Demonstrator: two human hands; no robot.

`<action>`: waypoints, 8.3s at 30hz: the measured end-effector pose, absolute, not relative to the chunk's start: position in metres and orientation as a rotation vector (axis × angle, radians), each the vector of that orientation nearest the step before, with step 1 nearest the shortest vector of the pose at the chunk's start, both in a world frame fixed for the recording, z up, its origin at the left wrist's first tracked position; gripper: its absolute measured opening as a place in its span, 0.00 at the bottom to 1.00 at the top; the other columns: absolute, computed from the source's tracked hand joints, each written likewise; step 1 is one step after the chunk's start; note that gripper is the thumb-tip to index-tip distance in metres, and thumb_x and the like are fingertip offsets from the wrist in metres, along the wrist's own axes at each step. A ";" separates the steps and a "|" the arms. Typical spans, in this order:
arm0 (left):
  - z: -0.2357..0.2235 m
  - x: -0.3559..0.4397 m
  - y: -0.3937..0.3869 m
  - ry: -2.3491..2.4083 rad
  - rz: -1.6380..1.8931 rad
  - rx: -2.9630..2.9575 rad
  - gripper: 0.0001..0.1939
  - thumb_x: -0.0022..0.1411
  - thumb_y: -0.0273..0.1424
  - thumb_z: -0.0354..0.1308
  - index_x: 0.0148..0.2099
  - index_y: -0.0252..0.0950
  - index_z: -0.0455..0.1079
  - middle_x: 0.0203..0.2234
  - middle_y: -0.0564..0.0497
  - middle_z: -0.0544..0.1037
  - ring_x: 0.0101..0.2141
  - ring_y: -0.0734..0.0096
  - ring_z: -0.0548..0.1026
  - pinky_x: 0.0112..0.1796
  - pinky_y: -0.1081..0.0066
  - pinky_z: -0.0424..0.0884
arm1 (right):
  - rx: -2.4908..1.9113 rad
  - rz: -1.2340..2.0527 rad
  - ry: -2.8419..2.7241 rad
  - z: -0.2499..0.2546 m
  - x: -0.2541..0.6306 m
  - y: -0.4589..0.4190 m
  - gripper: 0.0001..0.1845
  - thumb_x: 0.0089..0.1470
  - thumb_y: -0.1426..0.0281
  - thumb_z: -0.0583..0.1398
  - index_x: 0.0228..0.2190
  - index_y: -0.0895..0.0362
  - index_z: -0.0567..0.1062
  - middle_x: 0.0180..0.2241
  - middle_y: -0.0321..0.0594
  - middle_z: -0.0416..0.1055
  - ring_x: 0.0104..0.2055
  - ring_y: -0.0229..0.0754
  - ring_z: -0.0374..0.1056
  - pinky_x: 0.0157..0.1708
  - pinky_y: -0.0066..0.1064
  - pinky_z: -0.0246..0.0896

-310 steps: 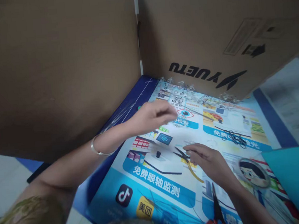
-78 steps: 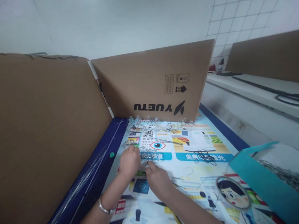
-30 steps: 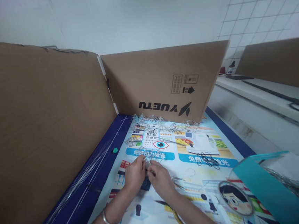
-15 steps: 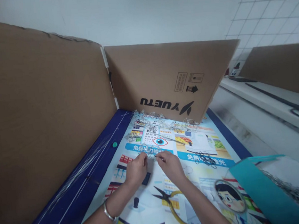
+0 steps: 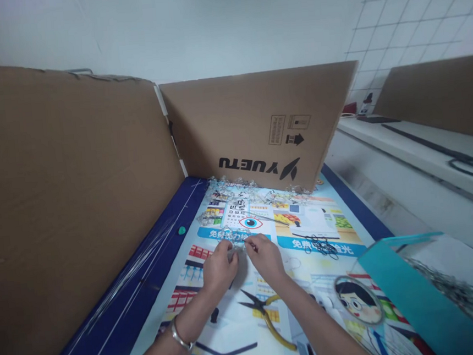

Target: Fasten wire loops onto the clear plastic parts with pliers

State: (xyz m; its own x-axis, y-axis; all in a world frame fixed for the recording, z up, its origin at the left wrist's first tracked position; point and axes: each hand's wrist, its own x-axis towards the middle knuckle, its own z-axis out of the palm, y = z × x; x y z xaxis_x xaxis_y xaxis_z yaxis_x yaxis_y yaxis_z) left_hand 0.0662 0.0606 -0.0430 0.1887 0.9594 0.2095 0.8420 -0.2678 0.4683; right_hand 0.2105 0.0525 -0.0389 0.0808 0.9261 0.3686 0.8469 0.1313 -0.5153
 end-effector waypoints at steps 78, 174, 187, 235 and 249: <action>-0.052 0.069 0.062 1.565 0.836 2.014 0.05 0.58 0.26 0.49 0.36 0.39 0.65 0.29 0.54 0.75 0.29 0.72 0.71 0.30 0.77 0.59 | -1.837 -0.153 -2.343 -0.018 0.189 0.047 0.10 0.55 0.71 0.54 0.29 0.57 0.76 0.34 0.45 0.66 0.41 0.47 0.54 0.36 0.37 0.43; -0.050 0.071 0.053 1.727 0.742 1.996 0.04 0.61 0.30 0.48 0.39 0.42 0.62 0.27 0.56 0.75 0.27 0.69 0.73 0.25 0.74 0.53 | -1.791 0.025 -1.965 -0.037 0.189 0.046 0.07 0.48 0.73 0.57 0.21 0.56 0.73 0.29 0.38 0.66 0.38 0.42 0.54 0.36 0.33 0.42; -0.051 0.068 0.052 1.620 0.845 1.988 0.06 0.58 0.26 0.47 0.38 0.40 0.61 0.23 0.56 0.70 0.23 0.73 0.68 0.24 0.76 0.55 | -1.644 0.162 -2.097 -0.033 0.202 0.050 0.09 0.47 0.75 0.57 0.27 0.53 0.77 0.29 0.37 0.66 0.37 0.41 0.55 0.37 0.30 0.47; -0.058 0.067 0.059 1.410 1.122 1.752 0.05 0.54 0.26 0.48 0.35 0.38 0.62 0.27 0.55 0.73 0.29 0.71 0.73 0.32 0.73 0.67 | -1.493 0.380 -1.838 -0.052 0.206 0.055 0.09 0.47 0.77 0.54 0.28 0.55 0.73 0.30 0.36 0.70 0.37 0.38 0.65 0.38 0.27 0.59; -0.056 0.069 0.059 1.456 1.037 1.734 0.06 0.57 0.25 0.49 0.37 0.40 0.63 0.29 0.57 0.75 0.30 0.73 0.73 0.31 0.76 0.65 | -1.481 0.590 -1.578 -0.052 0.209 0.057 0.08 0.47 0.71 0.53 0.28 0.55 0.72 0.27 0.35 0.73 0.30 0.38 0.69 0.30 0.27 0.62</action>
State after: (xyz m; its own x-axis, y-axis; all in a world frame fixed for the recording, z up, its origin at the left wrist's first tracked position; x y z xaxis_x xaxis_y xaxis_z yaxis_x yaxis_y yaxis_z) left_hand 0.0692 0.0589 -0.0561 0.0750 0.9832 0.1662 0.4786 -0.1817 0.8590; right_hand 0.2093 0.0573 -0.0523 0.0851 0.9594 0.2688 0.5480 0.1802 -0.8168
